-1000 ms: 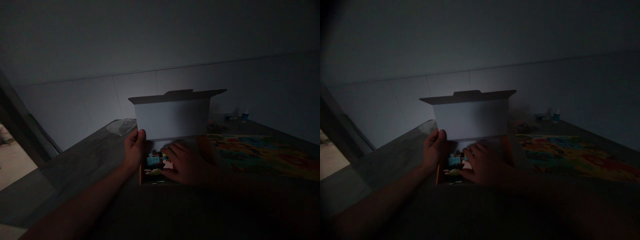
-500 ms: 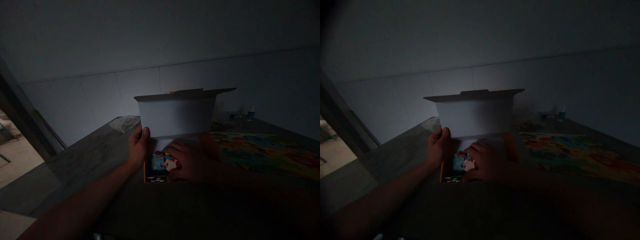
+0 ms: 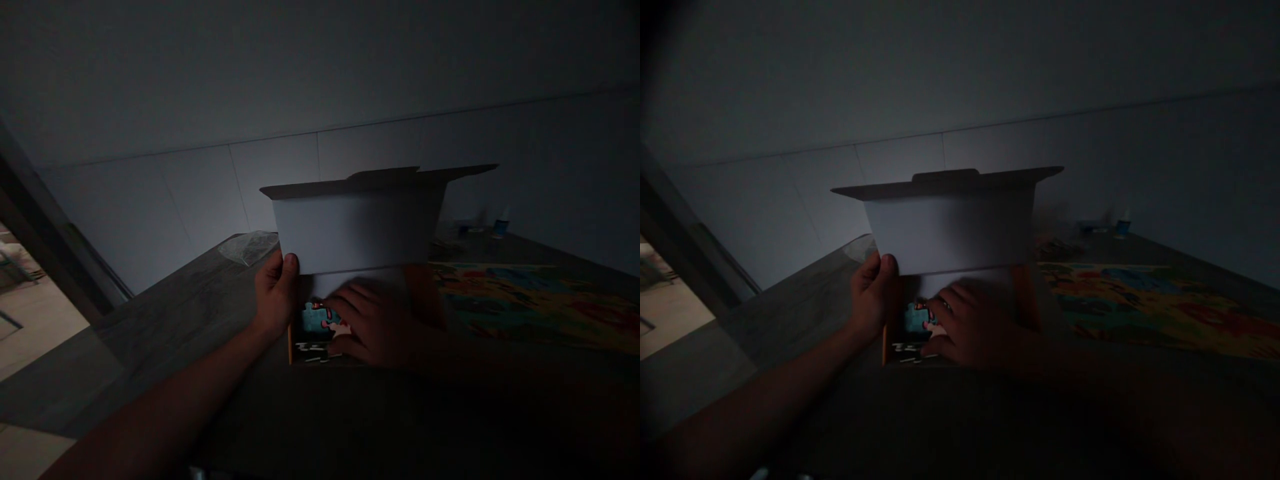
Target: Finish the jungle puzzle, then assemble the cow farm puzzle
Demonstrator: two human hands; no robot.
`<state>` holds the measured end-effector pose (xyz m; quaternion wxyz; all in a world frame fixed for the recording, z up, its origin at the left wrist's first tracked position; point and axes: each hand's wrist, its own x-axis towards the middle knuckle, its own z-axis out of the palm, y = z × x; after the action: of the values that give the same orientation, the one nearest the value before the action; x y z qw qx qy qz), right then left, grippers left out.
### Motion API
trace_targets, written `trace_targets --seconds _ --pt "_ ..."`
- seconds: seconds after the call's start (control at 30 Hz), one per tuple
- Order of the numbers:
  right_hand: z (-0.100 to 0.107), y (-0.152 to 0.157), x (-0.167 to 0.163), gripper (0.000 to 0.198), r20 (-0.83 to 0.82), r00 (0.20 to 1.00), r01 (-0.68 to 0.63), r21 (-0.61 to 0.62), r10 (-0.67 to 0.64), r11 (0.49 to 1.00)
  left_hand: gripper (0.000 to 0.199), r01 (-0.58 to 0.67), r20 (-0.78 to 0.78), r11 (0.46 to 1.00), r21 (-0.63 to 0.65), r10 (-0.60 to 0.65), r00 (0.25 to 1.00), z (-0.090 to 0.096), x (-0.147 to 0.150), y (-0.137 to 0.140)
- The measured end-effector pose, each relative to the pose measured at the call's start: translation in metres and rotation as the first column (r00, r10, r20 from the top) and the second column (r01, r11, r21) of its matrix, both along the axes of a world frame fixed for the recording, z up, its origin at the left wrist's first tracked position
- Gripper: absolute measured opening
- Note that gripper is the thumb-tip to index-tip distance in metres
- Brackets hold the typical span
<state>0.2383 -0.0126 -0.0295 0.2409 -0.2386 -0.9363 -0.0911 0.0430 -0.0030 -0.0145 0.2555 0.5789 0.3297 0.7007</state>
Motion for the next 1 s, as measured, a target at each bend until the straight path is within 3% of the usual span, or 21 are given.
trace_targets --seconds 0.1,0.2,0.47,0.77,1.0 --pt "0.001 0.007 0.001 0.069 0.028 0.997 -0.064 -0.046 0.065 0.997 0.03 0.002 0.014 1.0 -0.006 -0.001 1.0 -0.001 0.0 0.002" --pt "0.0 0.008 0.0 0.074 0.015 0.999 -0.048 -0.038 0.048 0.998 0.028 0.021 0.029 1.0 -0.012 -0.021 0.999 -0.002 0.0 0.002" --pt "-0.002 0.0 -0.003 0.058 -0.048 0.998 -0.032 0.025 0.034 0.999 0.032 -0.008 0.005 1.0 -0.003 0.008 1.0 0.003 0.002 -0.002" --pt "0.006 0.011 -0.002 0.073 -0.071 0.997 -0.057 -0.244 0.041 0.968 0.027 0.042 0.046 0.999 0.005 -0.042 0.998 -0.005 0.0 0.003" --pt "0.019 0.01 -0.002 0.076 -0.014 1.0 -0.003 -0.425 -0.004 0.905 0.026 0.047 0.034 0.999 0.006 -0.047 0.998 -0.005 0.0 0.001"
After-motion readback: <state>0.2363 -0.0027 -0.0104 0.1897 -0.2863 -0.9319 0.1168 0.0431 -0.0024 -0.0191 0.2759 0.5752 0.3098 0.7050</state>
